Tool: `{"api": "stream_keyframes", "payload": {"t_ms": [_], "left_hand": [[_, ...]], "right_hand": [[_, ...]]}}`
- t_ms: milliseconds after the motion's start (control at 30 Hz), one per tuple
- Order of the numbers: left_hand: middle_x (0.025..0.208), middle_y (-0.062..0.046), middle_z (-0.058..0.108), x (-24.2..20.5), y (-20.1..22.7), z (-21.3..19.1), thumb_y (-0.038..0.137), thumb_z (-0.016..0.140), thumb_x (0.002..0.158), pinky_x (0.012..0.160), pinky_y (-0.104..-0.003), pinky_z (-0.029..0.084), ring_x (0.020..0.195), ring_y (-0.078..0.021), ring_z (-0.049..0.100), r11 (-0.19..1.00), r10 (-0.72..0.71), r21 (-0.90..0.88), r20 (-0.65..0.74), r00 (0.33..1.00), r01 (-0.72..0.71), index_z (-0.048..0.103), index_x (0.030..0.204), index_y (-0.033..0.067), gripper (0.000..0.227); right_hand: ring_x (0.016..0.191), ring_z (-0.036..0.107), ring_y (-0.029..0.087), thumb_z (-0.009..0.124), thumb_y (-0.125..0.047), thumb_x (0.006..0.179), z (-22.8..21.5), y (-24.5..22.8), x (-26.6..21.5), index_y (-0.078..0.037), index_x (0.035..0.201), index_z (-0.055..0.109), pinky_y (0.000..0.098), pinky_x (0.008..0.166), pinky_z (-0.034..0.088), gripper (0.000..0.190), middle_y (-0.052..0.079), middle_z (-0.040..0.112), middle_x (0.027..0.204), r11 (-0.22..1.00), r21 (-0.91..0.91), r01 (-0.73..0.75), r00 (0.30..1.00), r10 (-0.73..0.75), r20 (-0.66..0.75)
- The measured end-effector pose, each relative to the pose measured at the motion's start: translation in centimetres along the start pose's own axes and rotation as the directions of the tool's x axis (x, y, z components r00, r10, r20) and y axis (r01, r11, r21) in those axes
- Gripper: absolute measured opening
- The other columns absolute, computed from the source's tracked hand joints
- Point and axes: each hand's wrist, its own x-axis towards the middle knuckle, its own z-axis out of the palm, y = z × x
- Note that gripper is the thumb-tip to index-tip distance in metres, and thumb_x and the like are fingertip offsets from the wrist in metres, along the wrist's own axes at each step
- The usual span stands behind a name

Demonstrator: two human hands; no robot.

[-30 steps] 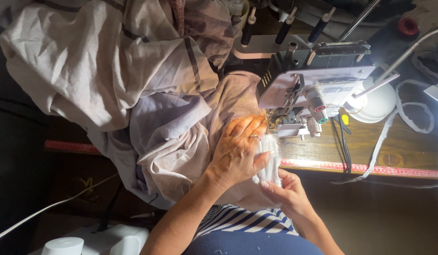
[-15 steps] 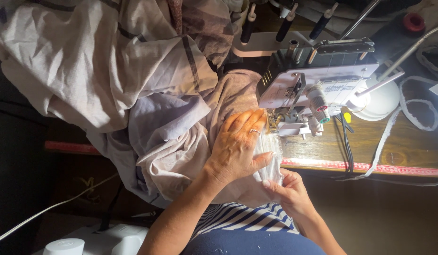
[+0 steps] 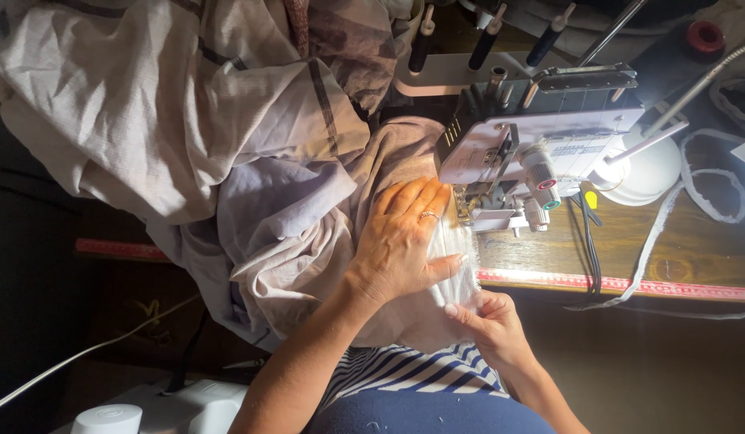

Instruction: Using an overlock sewing machine to finish the edges of a large piece of fabric.

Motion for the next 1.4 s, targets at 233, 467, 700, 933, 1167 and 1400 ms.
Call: {"api": "stream_keyframes", "payload": {"t_ms": [233,467,700,933,1167,1400], "left_hand": [[0.141,-0.016,0.062,0.6,-0.5,-0.1,0.067,0.071,0.073,0.118,-0.043,0.032,0.136,-0.0289,0.051,1.000,-0.004,0.031,0.028,1.000,0.003,0.060,0.139,0.0026,0.092],[0.142,-0.017,0.061,1.0,-0.9,0.1,0.070,0.069,0.071,0.118,-0.044,0.032,0.137,-0.0292,0.050,0.999,-0.003,0.047,0.029,1.000,0.001,0.064,0.133,0.0027,0.092],[0.149,-0.016,0.056,1.3,-1.3,0.5,0.082,0.064,0.069,0.119,-0.045,0.029,0.142,-0.0284,0.045,0.996,-0.031,0.081,0.100,0.995,0.023,0.062,0.135,0.0032,0.102],[0.151,-0.017,0.053,1.7,-1.7,0.4,0.088,0.061,0.068,0.117,-0.046,0.030,0.140,-0.0302,0.045,0.995,-0.037,0.094,0.133,0.990,0.025,0.062,0.134,0.0017,0.109],[0.157,-0.017,0.044,2.4,-2.3,0.0,0.102,0.045,0.066,0.118,-0.049,0.029,0.144,-0.0335,0.038,0.995,-0.036,0.098,0.201,0.979,0.017,0.058,0.137,0.0029,0.123],[0.159,-0.018,0.039,3.1,-2.7,-0.1,0.099,0.052,0.064,0.117,-0.052,0.029,0.146,-0.0355,0.035,0.998,-0.027,0.059,0.219,0.975,0.015,0.072,0.120,0.0123,0.105]], "right_hand": [[0.065,0.057,0.010,0.082,-0.006,0.084,-0.3,0.4,-0.1,-0.006,0.064,0.067,0.0267,0.060,0.046,0.025,-0.002,0.065,0.067,1.000,-0.021,0.012,1.000,-0.012,0.011],[0.057,0.049,0.008,0.082,-0.007,0.084,-0.4,0.3,-0.2,-0.009,0.058,0.061,0.0248,0.053,0.039,0.034,-0.004,0.057,0.059,0.999,-0.043,0.004,1.000,-0.004,0.001],[0.055,0.036,0.007,0.081,-0.006,0.085,-0.2,-0.1,-0.4,-0.011,0.054,0.050,0.0243,0.053,0.027,0.044,-0.007,0.043,0.056,0.998,-0.055,0.024,1.000,-0.024,0.008],[0.076,0.066,0.011,0.079,-0.005,0.088,-0.1,-0.5,-0.5,0.000,0.087,0.083,0.0282,0.070,0.053,0.007,0.003,0.078,0.082,0.998,-0.042,0.048,0.997,-0.046,0.067],[0.067,0.065,0.012,0.078,-0.010,0.089,0.3,-1.1,-0.7,-0.002,0.076,0.079,0.0295,0.065,0.056,0.016,0.002,0.074,0.071,0.998,-0.036,0.054,0.991,-0.049,0.124],[0.071,0.076,0.020,0.077,-0.009,0.089,0.6,-0.9,-0.8,0.001,0.083,0.080,0.0355,0.069,0.066,0.012,0.011,0.080,0.077,0.999,-0.030,0.015,0.992,-0.011,0.128]]}}
